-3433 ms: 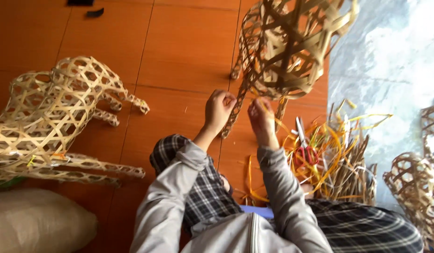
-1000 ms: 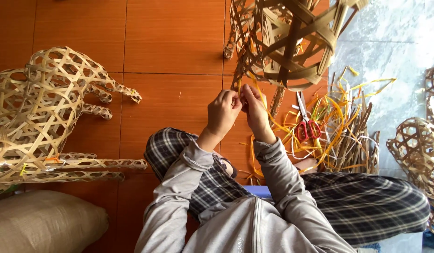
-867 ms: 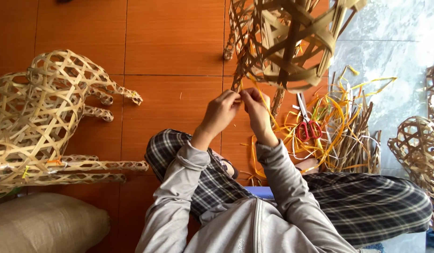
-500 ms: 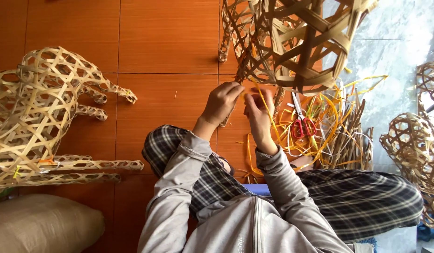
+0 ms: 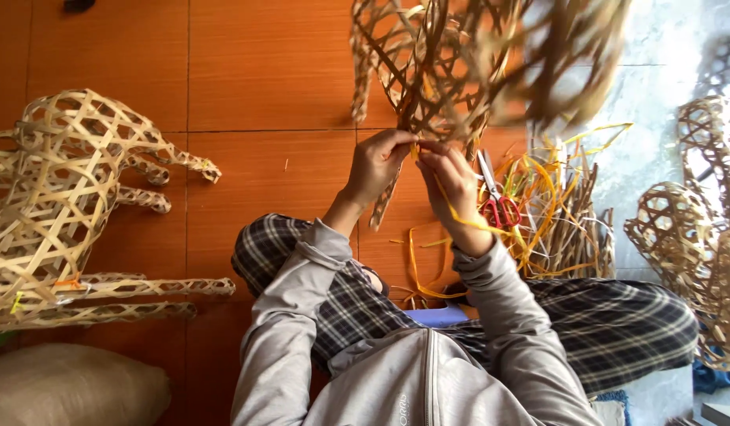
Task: Assembling and trimming bamboo strips to form animal-shaped sculptures.
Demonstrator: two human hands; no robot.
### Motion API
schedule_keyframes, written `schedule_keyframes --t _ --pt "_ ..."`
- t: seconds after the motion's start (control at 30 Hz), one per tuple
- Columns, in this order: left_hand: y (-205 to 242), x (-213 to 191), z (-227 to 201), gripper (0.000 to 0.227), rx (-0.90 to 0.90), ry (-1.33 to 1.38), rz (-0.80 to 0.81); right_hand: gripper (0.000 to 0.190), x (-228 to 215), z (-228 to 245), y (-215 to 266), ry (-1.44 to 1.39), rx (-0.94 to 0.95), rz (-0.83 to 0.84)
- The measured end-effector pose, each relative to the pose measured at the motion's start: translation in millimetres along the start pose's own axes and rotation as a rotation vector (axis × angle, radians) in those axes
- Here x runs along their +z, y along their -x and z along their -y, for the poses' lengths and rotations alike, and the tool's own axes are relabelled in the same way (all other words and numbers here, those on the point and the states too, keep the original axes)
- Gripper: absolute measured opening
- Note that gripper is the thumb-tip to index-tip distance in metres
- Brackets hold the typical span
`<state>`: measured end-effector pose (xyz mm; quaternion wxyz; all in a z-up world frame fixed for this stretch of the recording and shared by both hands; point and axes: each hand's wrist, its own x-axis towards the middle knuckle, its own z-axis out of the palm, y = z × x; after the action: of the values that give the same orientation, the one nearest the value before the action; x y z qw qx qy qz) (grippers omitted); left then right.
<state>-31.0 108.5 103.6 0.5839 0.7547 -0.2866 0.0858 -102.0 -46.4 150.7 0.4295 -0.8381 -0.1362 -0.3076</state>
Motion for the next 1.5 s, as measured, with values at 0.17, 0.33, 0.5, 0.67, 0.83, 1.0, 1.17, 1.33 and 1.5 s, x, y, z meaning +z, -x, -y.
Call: schedule_keyframes --t 0.17,0.33,0.5,0.67,0.83,1.0,1.17,1.33,1.5 --pt "-35 -2 -29 0.016 -0.094 0.266 -0.016 0.013 -45 19 -55 0.011 -0.103 0.054" --pt "-64 -5 -49 0.014 0.093 0.112 0.047 0.013 -64 18 -87 0.017 -0.063 0.144" --pt "-73 5 -46 0.021 0.085 0.065 0.016 0.015 -72 18 -104 0.047 -0.129 0.281" --pt "-65 4 -27 0.014 0.088 -0.044 0.123 0.034 -76 18 -111 0.054 -0.187 0.400" --pt "-62 -5 -38 0.015 0.109 0.085 0.099 0.042 -72 9 -119 0.200 -0.317 0.477" --pt "-57 -10 -46 0.013 0.040 -0.017 0.144 0.021 -69 3 -117 0.213 -0.255 0.518" --pt "-61 -20 -51 0.012 -0.278 0.570 0.179 0.015 -67 7 -105 0.150 -0.255 0.498" --pt "-59 -22 -51 0.013 -0.251 0.446 0.150 0.016 -64 12 -98 0.017 -0.168 0.520" --pt "-51 -18 -60 0.015 -0.189 0.274 0.211 0.023 -58 17 -98 -0.142 0.098 0.526"
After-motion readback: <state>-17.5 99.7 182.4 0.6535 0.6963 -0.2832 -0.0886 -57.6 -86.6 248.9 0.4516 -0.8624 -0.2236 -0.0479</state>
